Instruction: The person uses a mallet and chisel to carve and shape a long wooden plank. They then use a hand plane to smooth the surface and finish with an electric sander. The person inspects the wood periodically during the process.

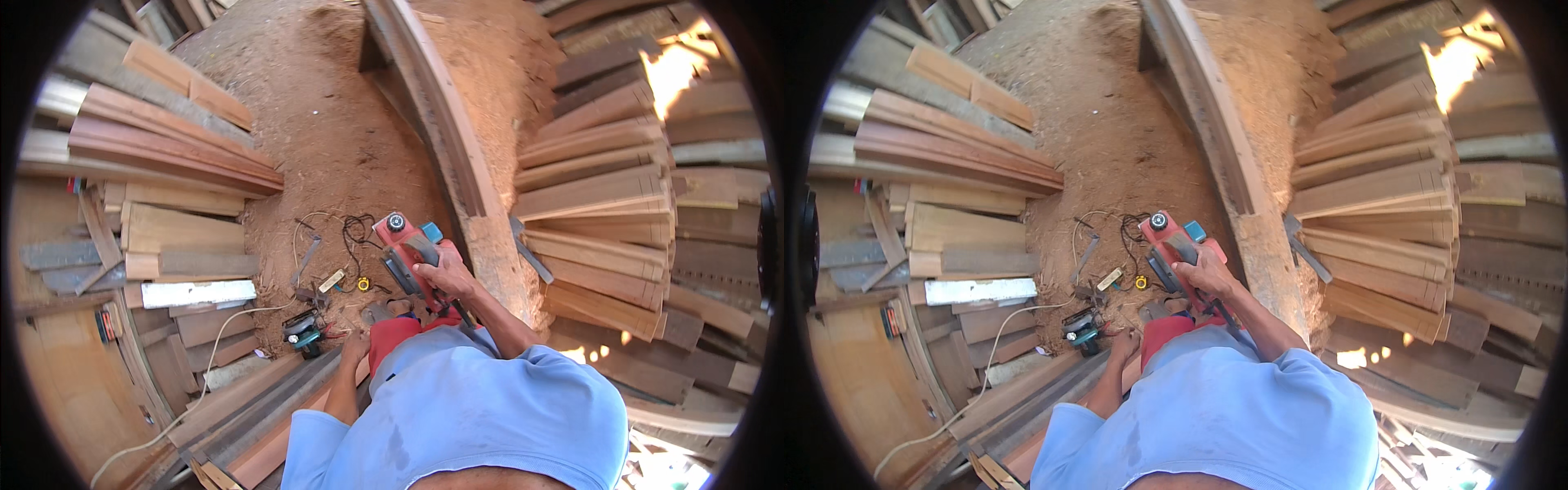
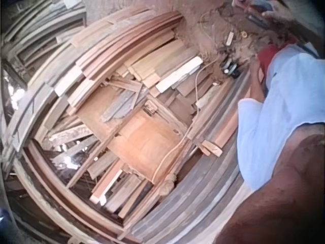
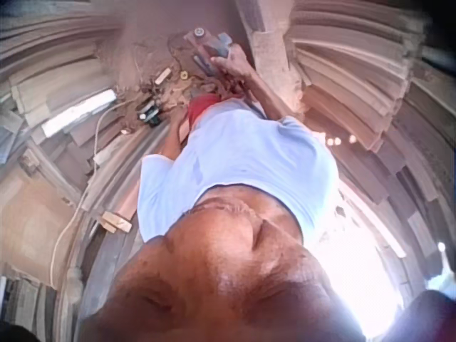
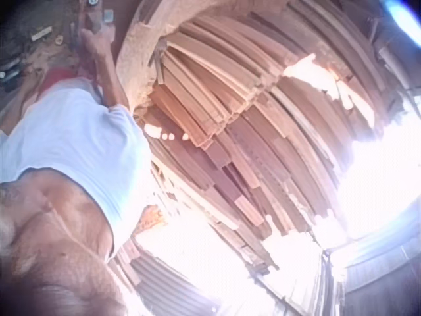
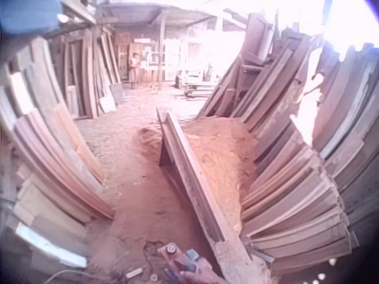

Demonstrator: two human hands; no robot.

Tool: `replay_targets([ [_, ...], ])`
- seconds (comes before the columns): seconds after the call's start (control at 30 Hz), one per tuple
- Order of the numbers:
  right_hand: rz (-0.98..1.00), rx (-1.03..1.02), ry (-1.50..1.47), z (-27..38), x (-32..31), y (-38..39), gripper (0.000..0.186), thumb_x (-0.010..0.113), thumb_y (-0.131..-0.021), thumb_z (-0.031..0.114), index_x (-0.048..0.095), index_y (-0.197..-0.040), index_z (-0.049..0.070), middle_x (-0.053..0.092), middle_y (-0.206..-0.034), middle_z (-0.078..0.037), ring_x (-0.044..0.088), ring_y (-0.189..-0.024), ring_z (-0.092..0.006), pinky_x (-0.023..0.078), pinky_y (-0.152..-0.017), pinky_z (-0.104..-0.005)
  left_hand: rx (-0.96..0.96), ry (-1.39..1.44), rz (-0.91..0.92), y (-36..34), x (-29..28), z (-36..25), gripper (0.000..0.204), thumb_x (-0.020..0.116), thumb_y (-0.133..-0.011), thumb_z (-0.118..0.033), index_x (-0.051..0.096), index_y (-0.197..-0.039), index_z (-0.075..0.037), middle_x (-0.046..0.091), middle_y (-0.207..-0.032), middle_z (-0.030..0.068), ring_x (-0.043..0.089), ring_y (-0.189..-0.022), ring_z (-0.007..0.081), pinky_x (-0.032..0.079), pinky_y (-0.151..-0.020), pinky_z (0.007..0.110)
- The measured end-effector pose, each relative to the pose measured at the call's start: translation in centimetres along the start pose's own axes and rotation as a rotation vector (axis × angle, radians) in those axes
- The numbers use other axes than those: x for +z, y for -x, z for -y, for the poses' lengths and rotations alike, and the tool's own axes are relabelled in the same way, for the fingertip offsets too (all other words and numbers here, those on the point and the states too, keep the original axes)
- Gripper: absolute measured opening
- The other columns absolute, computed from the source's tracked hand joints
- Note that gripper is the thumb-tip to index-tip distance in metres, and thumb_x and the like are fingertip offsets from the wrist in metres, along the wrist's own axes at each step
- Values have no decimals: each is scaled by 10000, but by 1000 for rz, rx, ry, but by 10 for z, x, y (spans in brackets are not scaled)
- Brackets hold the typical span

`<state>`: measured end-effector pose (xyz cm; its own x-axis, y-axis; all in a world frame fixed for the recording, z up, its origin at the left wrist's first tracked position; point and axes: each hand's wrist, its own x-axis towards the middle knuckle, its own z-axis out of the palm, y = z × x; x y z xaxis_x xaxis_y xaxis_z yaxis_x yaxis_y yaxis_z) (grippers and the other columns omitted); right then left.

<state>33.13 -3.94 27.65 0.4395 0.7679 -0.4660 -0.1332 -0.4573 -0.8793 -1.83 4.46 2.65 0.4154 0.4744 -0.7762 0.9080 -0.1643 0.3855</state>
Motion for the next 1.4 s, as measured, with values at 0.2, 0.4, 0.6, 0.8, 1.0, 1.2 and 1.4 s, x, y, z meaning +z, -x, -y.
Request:
replay_targets([
  [0.2, -146, -21, -75, 0, -76, 64, 357, 589, -1003, 348, 623, -1019, -7, 541, -721, 17, 522, -626, -99, 438, -556, -309, 218, 88, 46, -14, 25, -112, 517, 570, -923, -381, 616, -1326, -61, 670, -1253, 246, 625, -1209, 391, 480, -1031, 456],
  [0.4, -315, -45, -173, -36, -131, 83, 358, 529, -1032, 356, 565, -883, 32, 552, -689, -11, 507, -558, -82, 439, -514, -269, 284, 161, 135, 2, 82, -168, 503, 578, -936, -358, 618, -1337, -56, 679, -1241, 245, 634, -1197, 393, 484, -1034, 444],
  [0.6, -365, -38, -145, -45, -168, 84, 388, 519, -1034, 384, 552, -871, 34, 538, -660, -10, 503, -536, -90, 430, -494, -276, 148, 0, 220, 20, 98, -159, 495, 560, -960, -361, 608, -1361, -76, 660, -1296, 225, 617, -1236, 364, 467, -1065, 430],
  [0.8, -369, 39, -186, -75, -173, 74, 427, 536, -1018, 434, 568, -917, 20, 525, -657, -8, 503, -548, -105, 429, -501, -295, 4, -35, 195, 19, 82, -135, 502, 548, -972, -375, 602, -1362, -62, 655, -1304, 224, 617, -1233, 365, 468, -1059, 419],
  [1.0, -379, 45, -230, -76, -170, 52, 463, 556, -1003, 440, 598, -1033, -20, 527, -655, -22, 519, -578, -122, 439, -531, -321, -6, -61, 172, 6, 65, -138, 514, 539, -968, -390, 607, -1343, -46, 654, -1298, 232, 616, -1232, 367, 471, -1054, 404],
  [1.2, -393, -36, -165, -74, -180, 22, 496, 568, -990, 454, 612, -1076, -32, 534, -660, -35, 510, -598, -129, 433, -553, -324, -2, -59, 187, -5, 72, -152, 530, 549, -960, -395, 581, -1386, -82, 639, -1321, 237, 603, -1253, 365, 458, -1064, 419],
  [1.4, -393, -6, -102, -63, -190, -2, 530, 571, -979, 468, 622, -1074, -51, 599, -740, -107, 567, -693, -189, 483, -659, -376, 46, -41, 232, -10, 76, -183, 519, 548, -968, -339, 588, -1353, 6, 669, -1263, 232, 639, -1193, 324, 477, -1026, 379],
])
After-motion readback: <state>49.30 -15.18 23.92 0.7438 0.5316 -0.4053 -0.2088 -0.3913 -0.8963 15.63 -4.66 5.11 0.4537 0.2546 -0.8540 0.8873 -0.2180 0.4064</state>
